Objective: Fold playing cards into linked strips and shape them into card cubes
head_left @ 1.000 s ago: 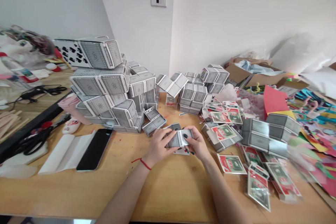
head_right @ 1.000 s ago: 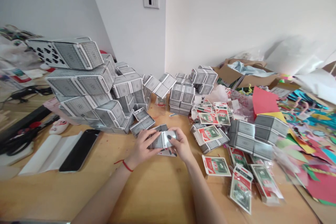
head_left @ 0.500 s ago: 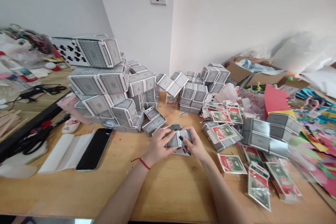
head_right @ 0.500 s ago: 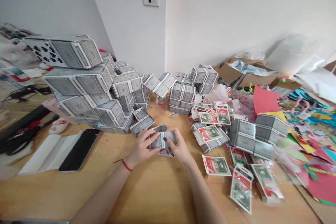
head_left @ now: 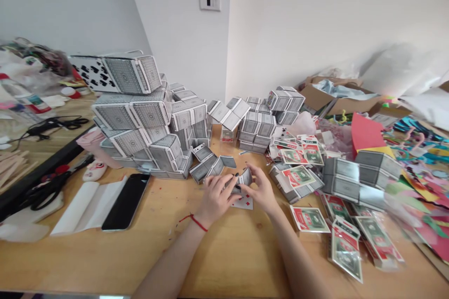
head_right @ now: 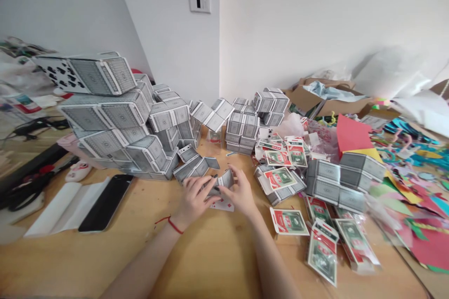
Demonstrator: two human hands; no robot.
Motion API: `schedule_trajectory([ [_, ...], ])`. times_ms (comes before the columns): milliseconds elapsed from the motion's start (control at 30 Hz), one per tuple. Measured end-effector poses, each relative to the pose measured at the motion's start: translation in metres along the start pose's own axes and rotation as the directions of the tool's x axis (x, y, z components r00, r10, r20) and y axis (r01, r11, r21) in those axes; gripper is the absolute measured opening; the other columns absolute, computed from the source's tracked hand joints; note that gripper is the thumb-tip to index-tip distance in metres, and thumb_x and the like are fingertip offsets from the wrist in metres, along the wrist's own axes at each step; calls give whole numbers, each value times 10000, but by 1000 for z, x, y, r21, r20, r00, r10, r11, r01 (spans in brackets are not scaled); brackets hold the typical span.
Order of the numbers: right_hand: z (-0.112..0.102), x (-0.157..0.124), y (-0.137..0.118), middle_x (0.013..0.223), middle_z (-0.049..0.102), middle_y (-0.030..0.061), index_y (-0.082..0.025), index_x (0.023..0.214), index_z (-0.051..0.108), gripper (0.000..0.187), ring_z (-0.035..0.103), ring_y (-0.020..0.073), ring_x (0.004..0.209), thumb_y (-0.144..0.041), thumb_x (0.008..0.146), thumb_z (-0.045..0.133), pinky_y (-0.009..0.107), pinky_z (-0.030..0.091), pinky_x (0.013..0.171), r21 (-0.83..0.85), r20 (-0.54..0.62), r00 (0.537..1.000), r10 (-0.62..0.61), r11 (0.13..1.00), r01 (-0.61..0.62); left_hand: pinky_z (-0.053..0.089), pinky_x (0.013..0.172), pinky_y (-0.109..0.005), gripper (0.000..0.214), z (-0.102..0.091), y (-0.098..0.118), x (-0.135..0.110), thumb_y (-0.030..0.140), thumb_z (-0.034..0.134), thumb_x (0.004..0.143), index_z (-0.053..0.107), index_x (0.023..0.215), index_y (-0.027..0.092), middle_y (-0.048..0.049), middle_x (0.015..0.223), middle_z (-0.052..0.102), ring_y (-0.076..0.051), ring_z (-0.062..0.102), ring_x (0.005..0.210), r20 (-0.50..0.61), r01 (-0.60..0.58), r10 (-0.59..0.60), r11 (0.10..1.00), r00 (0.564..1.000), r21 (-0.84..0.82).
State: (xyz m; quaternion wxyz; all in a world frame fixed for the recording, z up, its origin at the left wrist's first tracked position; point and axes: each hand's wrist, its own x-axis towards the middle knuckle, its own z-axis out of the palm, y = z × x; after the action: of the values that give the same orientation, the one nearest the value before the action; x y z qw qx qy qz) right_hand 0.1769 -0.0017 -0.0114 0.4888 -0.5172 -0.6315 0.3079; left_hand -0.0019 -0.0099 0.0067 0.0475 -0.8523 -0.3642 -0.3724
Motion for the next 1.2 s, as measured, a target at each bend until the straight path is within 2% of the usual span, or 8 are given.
schedule_trajectory([
  [133, -2, 0, 16, 1245, 467, 94, -251, 1274, 374, 640, 472, 230, 1110, -277, 689, 632, 396, 401, 913, 92, 73, 996, 49, 994, -56, 399, 848, -356, 371, 0, 4, 1, 288, 519, 797, 496, 1154, 192, -92, 1049, 566, -204, 518, 974, -54, 16, -24, 989, 998, -147],
  [267, -5, 2, 22, 1302, 433, 67, -270, 1277, 368, 593, 378, 220, 1217, -236, 727, 587, 411, 288, 1017, 154, 112, 993, 24, 987, -42, 413, 834, -338, 304, -6, -9, 2, 217, 433, 825, 527, 1111, 174, -94, 982, 559, -194, 522, 945, -132, 292, -310, 946, 941, -142],
  [367, -5, 4, 25, 1390, 322, 33, -294, 1318, 298, 619, 263, 196, 1289, -237, 755, 550, 390, 228, 1056, 230, 89, 996, -11, 973, -9, 440, 750, -309, 355, -9, -20, 2, 277, 450, 815, 500, 1150, 172, -71, 870, 567, -179, 547, 822, -19, 435, -438, 896, 899, -91],
  [500, -3, 7, 37, 1426, 249, 11, -283, 1342, 264, 606, 215, 182, 1309, -261, 785, 501, 373, 203, 1070, 206, 38, 999, 10, 978, -18, 449, 733, -272, 391, -11, -24, 3, 316, 507, 773, 501, 1153, 225, -49, 951, 549, -158, 552, 813, 239, 407, -366, 901, 900, -153],
  [667, 0, 8, 45, 1400, 307, 37, -247, 1316, 333, 576, 243, 193, 1298, -275, 770, 512, 373, 208, 1065, 129, 1, 999, 41, 991, -41, 452, 682, -245, 292, -8, -21, 1, 254, 542, 742, 571, 1030, 218, -44, 953, 524, -133, 547, 752, 398, 375, -267, 900, 877, -223],
  [800, 2, 6, 38, 1289, 445, 68, -240, 1248, 413, 549, 399, 214, 1197, -239, 720, 565, 370, 333, 985, 139, 55, 998, 33, 989, -41, 446, 644, -231, 168, -1, -21, -1, 278, 495, 791, 590, 906, 201, -28, 883, 529, -108, 537, 681, 417, 413, -290, 878, 862, -243],
  [967, 1, 5, 35, 934, 583, 47, -222, 1072, 475, 335, 578, 178, 808, -190, 739, 495, 335, 481, 741, 203, 27, 999, 33, 978, -38, 455, 662, -226, 185, 1, -22, -1, 257, 547, 762, 581, 937, 206, -21, 882, 535, -102, 538, 689, 386, 380, -241, 860, 891, -339],
  [1200, 3, 9, 41, 1206, 472, 83, -223, 1164, 433, 443, 429, 212, 1147, -190, 725, 480, 397, 372, 949, -41, -238, 971, -32, 999, 23, 453, 741, -242, 270, 8, -17, -5, 224, 450, 828, 559, 1072, 262, -22, 944, 617, -145, 588, 849, 395, 294, -183, 925, 900, -240],
])
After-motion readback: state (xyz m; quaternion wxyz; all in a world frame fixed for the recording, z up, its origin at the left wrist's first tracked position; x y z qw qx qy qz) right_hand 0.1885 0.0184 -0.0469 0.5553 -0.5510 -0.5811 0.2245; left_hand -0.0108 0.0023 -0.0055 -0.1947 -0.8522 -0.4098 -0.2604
